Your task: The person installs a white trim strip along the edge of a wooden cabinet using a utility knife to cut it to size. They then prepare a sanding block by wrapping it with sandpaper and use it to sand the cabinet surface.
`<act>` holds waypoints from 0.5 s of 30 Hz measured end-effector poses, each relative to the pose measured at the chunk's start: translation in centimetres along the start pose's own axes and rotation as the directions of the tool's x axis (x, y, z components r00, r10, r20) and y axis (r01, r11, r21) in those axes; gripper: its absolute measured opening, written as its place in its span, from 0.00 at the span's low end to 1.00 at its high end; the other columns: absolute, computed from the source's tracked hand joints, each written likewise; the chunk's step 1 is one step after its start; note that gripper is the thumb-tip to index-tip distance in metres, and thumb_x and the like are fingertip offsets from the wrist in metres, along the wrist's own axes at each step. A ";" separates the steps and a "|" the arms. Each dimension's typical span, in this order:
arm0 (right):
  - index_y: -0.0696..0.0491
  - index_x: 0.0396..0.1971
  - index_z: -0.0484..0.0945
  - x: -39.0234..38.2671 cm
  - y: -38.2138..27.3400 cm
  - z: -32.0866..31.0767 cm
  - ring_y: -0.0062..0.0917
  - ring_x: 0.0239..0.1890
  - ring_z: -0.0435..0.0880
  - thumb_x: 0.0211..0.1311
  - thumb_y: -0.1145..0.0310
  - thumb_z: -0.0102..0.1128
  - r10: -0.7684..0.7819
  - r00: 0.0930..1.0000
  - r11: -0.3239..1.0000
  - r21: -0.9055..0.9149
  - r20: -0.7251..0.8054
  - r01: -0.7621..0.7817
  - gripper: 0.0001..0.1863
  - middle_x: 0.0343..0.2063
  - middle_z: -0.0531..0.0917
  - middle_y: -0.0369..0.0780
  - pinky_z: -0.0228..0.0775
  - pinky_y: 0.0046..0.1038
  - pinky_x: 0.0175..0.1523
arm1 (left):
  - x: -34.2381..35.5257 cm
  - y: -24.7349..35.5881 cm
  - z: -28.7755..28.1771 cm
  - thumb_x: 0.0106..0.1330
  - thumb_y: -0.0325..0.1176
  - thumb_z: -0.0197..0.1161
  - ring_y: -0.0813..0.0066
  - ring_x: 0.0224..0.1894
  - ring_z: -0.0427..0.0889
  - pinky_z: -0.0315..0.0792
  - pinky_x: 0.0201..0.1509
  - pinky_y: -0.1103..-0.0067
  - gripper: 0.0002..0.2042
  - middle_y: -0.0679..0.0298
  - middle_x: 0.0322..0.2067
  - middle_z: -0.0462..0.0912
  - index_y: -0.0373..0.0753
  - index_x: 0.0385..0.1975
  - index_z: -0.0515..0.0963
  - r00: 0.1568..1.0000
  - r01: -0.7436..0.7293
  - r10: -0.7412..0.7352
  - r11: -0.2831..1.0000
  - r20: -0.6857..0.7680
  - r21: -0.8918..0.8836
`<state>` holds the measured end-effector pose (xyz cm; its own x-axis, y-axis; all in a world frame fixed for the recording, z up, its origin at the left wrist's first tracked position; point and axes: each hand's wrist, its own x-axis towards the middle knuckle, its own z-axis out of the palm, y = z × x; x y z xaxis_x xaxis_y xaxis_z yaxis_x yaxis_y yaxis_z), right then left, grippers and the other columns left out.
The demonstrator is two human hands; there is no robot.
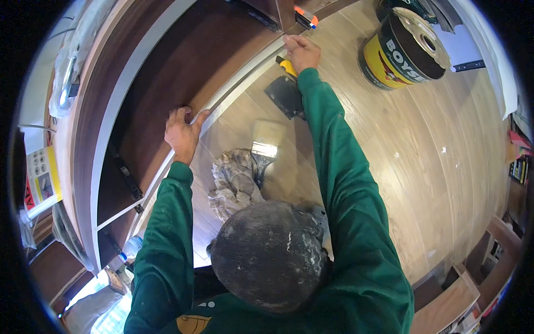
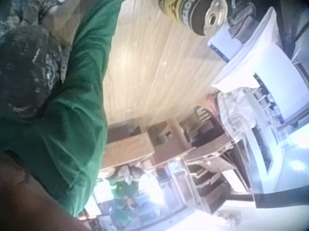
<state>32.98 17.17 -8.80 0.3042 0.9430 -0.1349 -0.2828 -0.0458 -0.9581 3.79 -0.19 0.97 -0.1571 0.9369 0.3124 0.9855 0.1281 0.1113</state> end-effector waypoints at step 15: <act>0.61 0.33 0.86 0.2 0.2 0.9 0.18 0.25 0.80 0.55 0.68 0.73 -0.029 0.998 1.000 -0.011 -0.060 0.029 0.11 0.24 0.85 0.37 0.72 0.22 0.33 | -0.2 0.1 0.0 0.51 0.58 0.72 0.59 0.38 0.80 0.76 0.38 0.65 0.23 0.65 0.35 0.80 0.45 0.32 0.80 1.000 0.002 -0.002 1.000 -0.005 -0.013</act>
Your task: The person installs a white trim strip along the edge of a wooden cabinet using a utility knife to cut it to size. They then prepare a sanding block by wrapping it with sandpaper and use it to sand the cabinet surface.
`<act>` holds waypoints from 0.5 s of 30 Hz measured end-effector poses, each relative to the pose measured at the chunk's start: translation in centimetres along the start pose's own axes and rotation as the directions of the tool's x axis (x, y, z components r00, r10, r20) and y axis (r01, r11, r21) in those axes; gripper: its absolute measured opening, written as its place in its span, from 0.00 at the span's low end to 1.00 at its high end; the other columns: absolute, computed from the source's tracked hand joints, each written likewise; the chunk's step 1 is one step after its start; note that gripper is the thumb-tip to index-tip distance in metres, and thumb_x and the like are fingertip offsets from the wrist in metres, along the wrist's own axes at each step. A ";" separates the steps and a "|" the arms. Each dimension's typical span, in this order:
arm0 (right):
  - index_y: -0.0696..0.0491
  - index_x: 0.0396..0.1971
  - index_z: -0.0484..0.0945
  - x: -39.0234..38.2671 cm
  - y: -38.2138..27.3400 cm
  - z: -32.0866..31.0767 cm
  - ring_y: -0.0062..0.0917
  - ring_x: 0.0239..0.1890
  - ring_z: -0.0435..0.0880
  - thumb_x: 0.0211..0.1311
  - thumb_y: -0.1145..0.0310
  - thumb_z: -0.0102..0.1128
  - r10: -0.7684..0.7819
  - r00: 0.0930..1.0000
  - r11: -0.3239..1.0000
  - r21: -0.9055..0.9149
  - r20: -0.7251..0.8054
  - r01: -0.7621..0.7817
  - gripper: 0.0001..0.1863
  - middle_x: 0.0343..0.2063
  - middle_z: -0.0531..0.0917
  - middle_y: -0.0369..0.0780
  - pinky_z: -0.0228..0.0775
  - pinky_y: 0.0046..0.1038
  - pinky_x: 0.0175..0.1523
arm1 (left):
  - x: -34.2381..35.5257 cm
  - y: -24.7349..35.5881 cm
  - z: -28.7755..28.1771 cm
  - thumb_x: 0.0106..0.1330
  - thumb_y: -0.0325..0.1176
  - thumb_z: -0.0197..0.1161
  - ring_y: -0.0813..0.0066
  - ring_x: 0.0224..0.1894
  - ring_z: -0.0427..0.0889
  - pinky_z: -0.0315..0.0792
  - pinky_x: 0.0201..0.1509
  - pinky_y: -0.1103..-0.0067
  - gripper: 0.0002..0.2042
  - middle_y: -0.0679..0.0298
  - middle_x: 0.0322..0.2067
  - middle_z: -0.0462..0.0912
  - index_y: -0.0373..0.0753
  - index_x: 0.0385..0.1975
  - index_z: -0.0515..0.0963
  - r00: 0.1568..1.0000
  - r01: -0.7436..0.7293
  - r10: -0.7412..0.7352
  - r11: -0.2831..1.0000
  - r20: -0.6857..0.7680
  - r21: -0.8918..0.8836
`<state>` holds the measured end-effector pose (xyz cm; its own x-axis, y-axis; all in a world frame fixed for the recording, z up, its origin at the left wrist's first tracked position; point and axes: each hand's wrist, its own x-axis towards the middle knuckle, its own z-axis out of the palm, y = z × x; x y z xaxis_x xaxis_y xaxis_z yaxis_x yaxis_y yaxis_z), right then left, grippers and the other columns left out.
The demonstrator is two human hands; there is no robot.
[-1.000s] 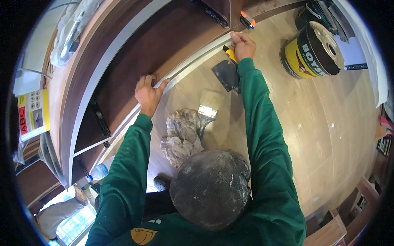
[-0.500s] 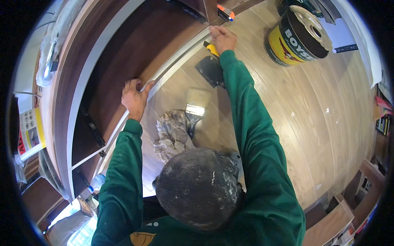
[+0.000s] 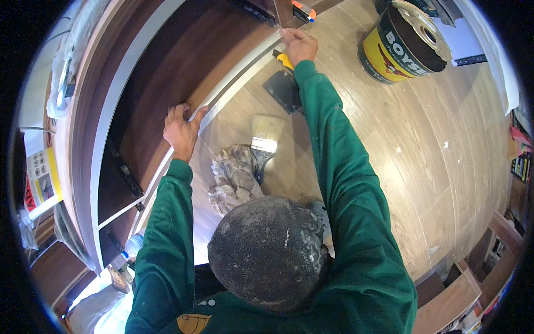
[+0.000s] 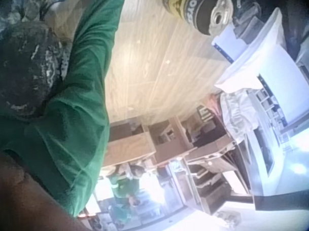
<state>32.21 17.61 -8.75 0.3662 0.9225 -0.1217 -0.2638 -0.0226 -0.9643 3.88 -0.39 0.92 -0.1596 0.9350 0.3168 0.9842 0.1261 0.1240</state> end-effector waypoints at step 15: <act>0.61 0.38 0.85 -0.2 -0.7 0.1 0.25 0.33 0.87 0.58 0.66 0.72 0.042 0.999 0.997 -0.072 0.000 -0.042 0.13 0.31 0.87 0.40 0.78 0.25 0.40 | 0.1 0.0 0.0 0.50 0.59 0.73 0.60 0.37 0.82 0.76 0.39 0.66 0.24 0.64 0.33 0.82 0.43 0.34 0.82 1.000 0.003 -0.003 1.000 0.010 0.015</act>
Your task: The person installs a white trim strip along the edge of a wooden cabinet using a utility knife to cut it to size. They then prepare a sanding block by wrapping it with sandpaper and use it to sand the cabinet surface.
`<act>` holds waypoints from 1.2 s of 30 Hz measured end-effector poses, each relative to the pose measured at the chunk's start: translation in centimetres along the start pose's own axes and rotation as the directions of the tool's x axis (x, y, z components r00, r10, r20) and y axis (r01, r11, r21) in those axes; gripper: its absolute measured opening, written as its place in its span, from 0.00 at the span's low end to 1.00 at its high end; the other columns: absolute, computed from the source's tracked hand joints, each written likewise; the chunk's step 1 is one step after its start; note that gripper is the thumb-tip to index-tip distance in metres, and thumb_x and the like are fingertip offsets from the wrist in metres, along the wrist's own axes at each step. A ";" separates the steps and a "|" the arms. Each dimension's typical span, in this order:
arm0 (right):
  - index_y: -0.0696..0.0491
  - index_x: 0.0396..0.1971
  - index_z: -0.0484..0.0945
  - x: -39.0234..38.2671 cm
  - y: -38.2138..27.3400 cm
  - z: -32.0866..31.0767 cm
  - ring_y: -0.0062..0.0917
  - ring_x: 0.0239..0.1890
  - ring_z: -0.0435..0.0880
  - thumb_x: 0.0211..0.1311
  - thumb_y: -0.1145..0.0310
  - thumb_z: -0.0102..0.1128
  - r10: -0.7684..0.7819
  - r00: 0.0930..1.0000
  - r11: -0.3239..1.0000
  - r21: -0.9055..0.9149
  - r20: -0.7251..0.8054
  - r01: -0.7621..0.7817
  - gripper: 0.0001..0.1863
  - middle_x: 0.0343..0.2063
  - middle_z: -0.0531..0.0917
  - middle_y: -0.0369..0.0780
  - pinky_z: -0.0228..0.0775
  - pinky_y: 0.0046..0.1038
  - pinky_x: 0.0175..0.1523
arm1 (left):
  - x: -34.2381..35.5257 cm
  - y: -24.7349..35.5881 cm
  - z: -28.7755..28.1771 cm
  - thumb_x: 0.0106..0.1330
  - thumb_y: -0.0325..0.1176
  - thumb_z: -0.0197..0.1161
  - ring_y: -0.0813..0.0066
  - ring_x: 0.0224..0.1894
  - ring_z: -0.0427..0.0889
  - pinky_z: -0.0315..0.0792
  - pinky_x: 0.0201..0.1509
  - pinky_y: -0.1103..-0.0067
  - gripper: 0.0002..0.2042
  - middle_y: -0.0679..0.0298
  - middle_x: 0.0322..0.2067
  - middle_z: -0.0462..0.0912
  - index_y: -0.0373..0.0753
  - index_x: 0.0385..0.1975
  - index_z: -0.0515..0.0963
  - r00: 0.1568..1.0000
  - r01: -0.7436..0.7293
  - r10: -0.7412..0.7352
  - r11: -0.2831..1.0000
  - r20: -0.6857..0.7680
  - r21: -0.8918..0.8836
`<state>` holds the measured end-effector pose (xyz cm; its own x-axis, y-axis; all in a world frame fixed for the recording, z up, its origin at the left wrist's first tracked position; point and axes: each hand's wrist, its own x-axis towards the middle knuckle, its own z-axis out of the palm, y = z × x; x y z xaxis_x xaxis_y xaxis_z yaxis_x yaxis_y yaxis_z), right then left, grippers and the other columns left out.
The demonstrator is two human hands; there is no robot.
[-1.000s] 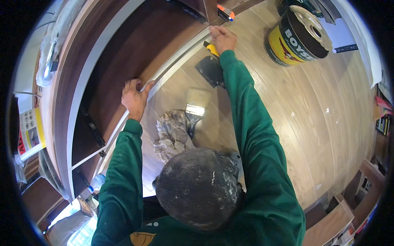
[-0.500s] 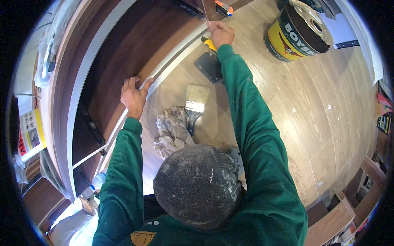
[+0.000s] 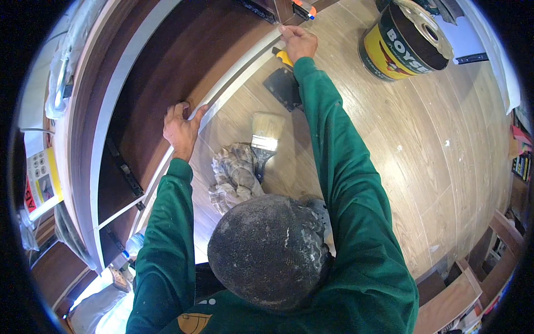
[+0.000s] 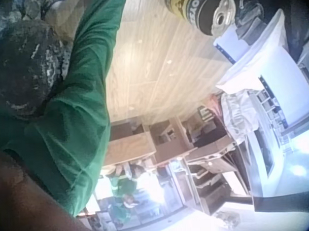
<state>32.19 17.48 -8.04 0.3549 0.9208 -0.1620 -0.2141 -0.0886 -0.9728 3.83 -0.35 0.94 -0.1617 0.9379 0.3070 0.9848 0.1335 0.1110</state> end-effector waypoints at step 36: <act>0.62 0.33 0.82 2.2 0.7 -2.2 0.22 0.30 0.86 0.48 0.63 0.80 0.050 0.978 0.996 0.060 0.203 -0.063 0.20 0.29 0.85 0.40 0.81 0.21 0.39 | 3.4 0.9 3.0 0.48 0.49 0.76 0.56 0.39 0.79 0.72 0.44 0.63 0.20 0.58 0.33 0.81 0.39 0.29 0.82 0.986 -0.164 0.162 0.951 -0.029 -0.261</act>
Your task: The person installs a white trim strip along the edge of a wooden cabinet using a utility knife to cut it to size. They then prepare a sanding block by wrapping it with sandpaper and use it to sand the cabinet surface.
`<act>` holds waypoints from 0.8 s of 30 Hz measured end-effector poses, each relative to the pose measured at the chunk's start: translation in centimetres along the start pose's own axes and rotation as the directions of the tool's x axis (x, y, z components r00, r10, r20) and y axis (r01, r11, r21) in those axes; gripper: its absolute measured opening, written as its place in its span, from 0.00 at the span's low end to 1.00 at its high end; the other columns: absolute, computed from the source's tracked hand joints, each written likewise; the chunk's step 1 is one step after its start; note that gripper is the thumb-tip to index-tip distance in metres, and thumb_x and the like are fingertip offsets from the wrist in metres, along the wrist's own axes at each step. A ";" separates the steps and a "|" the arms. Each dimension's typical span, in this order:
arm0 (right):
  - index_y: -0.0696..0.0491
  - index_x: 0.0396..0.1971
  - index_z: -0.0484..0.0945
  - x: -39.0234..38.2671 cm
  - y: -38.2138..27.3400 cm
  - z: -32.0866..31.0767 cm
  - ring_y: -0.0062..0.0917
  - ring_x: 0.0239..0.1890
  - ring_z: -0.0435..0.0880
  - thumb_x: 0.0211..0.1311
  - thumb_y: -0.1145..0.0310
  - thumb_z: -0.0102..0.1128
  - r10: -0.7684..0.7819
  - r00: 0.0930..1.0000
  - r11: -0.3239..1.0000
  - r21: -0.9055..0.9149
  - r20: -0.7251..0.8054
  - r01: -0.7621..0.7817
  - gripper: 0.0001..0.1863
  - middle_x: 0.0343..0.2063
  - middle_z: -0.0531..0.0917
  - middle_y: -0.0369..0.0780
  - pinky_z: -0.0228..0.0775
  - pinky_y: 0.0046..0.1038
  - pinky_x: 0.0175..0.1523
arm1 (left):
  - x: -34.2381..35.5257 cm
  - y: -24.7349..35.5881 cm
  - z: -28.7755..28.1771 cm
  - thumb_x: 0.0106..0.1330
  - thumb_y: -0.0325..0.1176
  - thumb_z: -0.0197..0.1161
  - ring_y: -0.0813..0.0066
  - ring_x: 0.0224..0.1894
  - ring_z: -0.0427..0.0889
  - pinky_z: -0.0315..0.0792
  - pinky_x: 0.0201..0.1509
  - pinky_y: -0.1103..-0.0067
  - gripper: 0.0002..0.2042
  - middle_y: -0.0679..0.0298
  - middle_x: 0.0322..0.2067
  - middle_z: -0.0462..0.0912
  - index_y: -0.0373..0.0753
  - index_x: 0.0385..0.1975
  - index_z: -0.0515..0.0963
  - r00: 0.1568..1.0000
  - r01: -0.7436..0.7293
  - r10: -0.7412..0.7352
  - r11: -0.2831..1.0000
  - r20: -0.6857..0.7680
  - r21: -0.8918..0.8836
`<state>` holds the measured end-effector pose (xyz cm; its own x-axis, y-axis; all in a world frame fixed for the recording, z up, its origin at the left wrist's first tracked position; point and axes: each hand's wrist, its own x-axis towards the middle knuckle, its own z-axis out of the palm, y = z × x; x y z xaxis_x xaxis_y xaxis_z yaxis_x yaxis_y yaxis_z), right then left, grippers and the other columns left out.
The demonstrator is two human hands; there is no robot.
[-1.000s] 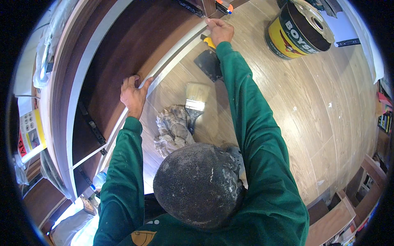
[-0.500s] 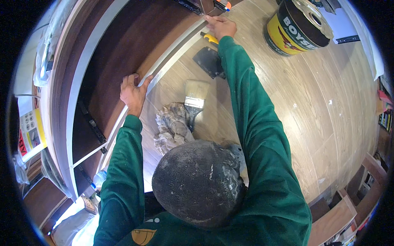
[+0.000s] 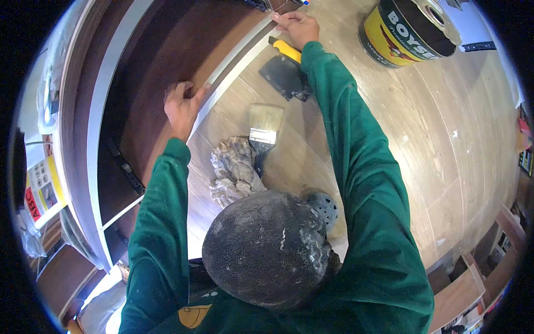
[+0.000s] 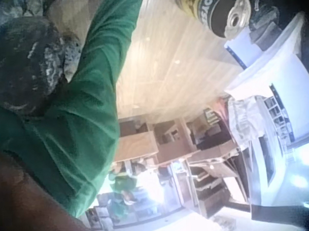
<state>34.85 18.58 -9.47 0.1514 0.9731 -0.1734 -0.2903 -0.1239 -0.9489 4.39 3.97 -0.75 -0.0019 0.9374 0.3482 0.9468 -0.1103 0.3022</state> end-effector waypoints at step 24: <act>0.56 0.29 0.83 0.6 0.2 0.1 0.19 0.18 0.74 0.55 0.73 0.65 0.043 0.999 0.997 -0.071 0.027 -0.041 0.04 0.20 0.80 0.33 0.63 0.24 0.22 | -12.4 -13.1 -11.0 0.54 0.39 0.74 0.56 0.39 0.82 0.77 0.45 0.67 0.13 0.59 0.36 0.84 0.40 0.34 0.83 0.991 -0.051 0.019 0.969 0.136 0.240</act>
<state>34.81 19.13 -9.70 0.1133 0.9717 -0.2071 -0.2287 -0.1774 -0.9572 -11.51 -9.85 0.70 0.0596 0.9714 0.2300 0.9952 -0.0759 0.0624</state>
